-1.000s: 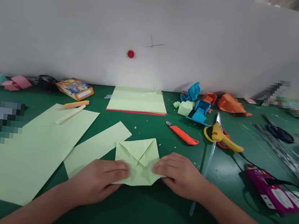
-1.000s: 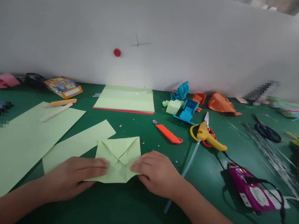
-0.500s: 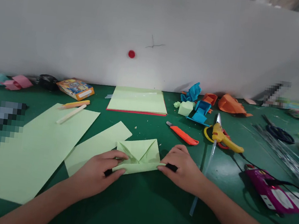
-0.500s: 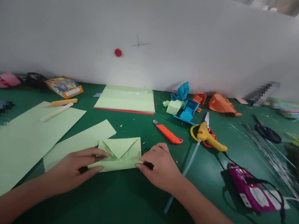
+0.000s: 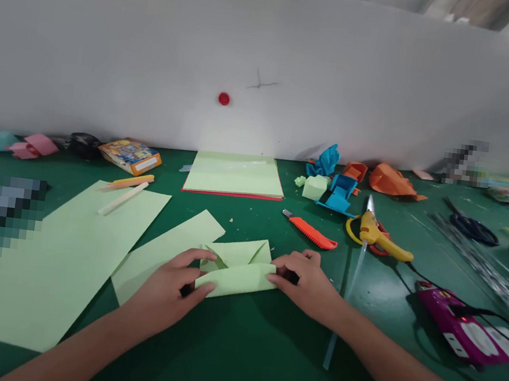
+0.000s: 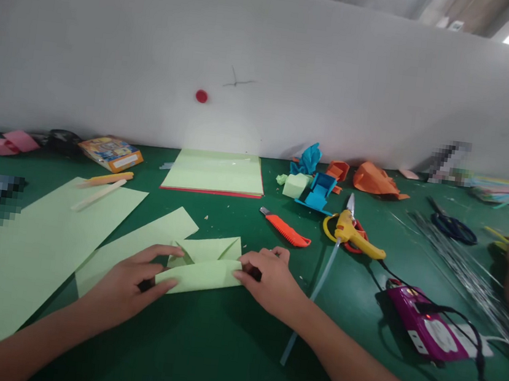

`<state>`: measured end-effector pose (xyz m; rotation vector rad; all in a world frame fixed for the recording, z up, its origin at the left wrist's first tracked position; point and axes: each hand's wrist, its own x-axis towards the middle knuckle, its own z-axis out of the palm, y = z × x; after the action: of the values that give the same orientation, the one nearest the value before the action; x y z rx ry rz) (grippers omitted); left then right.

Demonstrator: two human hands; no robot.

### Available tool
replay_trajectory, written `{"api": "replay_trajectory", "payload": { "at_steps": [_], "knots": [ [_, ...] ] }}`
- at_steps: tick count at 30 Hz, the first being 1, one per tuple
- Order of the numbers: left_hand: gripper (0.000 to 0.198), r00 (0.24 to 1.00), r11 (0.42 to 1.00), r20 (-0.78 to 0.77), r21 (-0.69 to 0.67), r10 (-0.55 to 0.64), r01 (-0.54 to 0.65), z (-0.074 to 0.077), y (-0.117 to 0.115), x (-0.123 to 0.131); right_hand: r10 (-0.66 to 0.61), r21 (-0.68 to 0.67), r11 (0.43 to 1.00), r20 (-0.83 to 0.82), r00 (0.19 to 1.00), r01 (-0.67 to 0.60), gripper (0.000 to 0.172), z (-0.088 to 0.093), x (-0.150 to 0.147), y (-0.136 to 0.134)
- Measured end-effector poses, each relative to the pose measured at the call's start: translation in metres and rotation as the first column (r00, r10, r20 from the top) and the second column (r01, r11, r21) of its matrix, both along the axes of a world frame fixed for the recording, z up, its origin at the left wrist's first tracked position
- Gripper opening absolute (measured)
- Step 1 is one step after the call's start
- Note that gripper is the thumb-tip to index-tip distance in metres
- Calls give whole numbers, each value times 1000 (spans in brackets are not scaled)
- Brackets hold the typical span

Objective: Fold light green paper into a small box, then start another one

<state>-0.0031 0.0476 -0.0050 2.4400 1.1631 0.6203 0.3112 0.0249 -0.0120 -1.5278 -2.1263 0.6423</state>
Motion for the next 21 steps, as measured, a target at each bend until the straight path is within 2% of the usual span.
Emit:
{"api": "replay_trajectory", "payload": {
  "at_steps": [6, 12, 14, 16, 18, 21],
  "knots": [
    [47, 999, 990, -23, 136, 45, -42, 1, 5, 3, -63, -16, 998, 30, 998, 63, 13, 4, -2, -1],
    [42, 992, 985, -80, 152, 94, -81, -5, 8, 3, -72, 5, 997, 59, 996, 72, 13, 0, -3, 0],
    [36, 990, 983, -86, 154, 115, -101, -6, 8, 4, -79, 10, 997, 64, 995, 78, 10, -1, -2, 0],
    [21, 987, 980, -87, 160, 135, -120, -8, 7, 4, -84, 24, 996, 63, 994, 83, 20, -2, -2, 0],
    [14, 986, 977, -85, 169, 146, -130, -8, 6, 5, -62, 48, 997, 68, 996, 59, 30, -1, -1, -1],
    [14, 988, 970, -122, 237, 91, -60, -8, 2, 6, 7, 85, 996, 107, 994, -16, 26, 1, 0, -3]
  ]
}}
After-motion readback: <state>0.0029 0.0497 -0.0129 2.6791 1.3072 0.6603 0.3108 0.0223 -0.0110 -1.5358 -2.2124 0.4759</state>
